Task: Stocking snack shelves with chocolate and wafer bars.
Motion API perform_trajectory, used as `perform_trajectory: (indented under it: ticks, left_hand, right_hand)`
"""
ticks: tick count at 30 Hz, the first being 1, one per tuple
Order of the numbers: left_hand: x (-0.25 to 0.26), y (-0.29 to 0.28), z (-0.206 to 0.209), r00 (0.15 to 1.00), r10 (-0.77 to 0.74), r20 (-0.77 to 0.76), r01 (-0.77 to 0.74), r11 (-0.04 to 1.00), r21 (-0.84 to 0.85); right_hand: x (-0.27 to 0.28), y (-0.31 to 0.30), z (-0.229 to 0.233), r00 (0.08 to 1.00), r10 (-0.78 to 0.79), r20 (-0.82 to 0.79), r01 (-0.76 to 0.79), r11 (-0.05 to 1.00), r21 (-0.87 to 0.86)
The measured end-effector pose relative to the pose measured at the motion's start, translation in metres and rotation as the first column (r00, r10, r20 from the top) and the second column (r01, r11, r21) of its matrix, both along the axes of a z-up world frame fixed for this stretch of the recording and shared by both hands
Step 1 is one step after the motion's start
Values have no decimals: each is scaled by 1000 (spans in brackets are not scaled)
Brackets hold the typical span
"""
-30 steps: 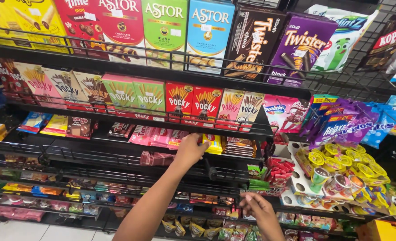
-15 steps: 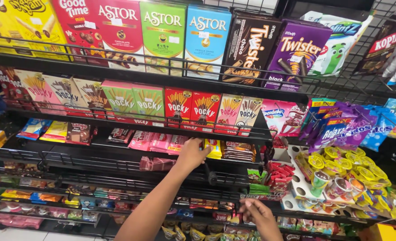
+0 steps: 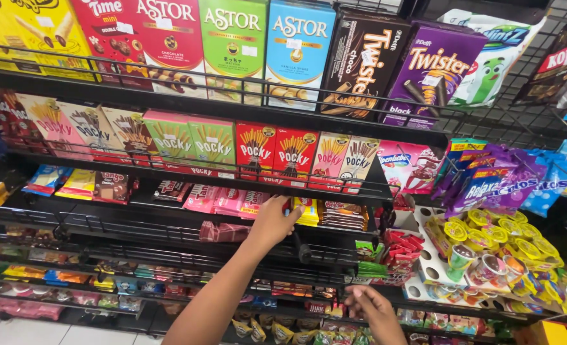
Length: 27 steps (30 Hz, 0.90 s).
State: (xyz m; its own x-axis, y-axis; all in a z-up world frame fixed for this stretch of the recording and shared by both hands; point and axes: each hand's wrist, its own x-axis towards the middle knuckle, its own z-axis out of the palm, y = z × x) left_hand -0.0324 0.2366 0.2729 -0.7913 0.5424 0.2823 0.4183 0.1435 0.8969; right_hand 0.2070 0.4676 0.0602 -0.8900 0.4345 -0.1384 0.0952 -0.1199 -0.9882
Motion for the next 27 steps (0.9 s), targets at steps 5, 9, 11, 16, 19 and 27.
perform_trajectory:
  ticks: [5,9,11,16,19,27]
  left_hand:
    - [14,-12,5,997,35,-71,-33,999,35]
    - [8,-5,-21,949,119,-293,-123,992,6]
    - [9,-3,-26,897,159,-413,-168,986,13]
    - [26,-2,-16,796,78,-600,-236,953,-188]
    - [33,-1,-11,815,21,-579,-274,895,-352]
    - [48,-39,-84,616,188,-765,-182,979,94]
  right_hand:
    - [-4,16,-17,1000,3,26,-2,1000,-25]
    - [-9,26,-26,999,-28,18,29,997,-70]
    - [-15,30,-24,999,-23,23,25,996,-81]
    - [-26,46,-33,997,56,54,-48,990,-130]
    - [-32,61,-44,990,96,101,-88,993,-78]
    - [-56,59,-119,702,670,241,-693,721,13]
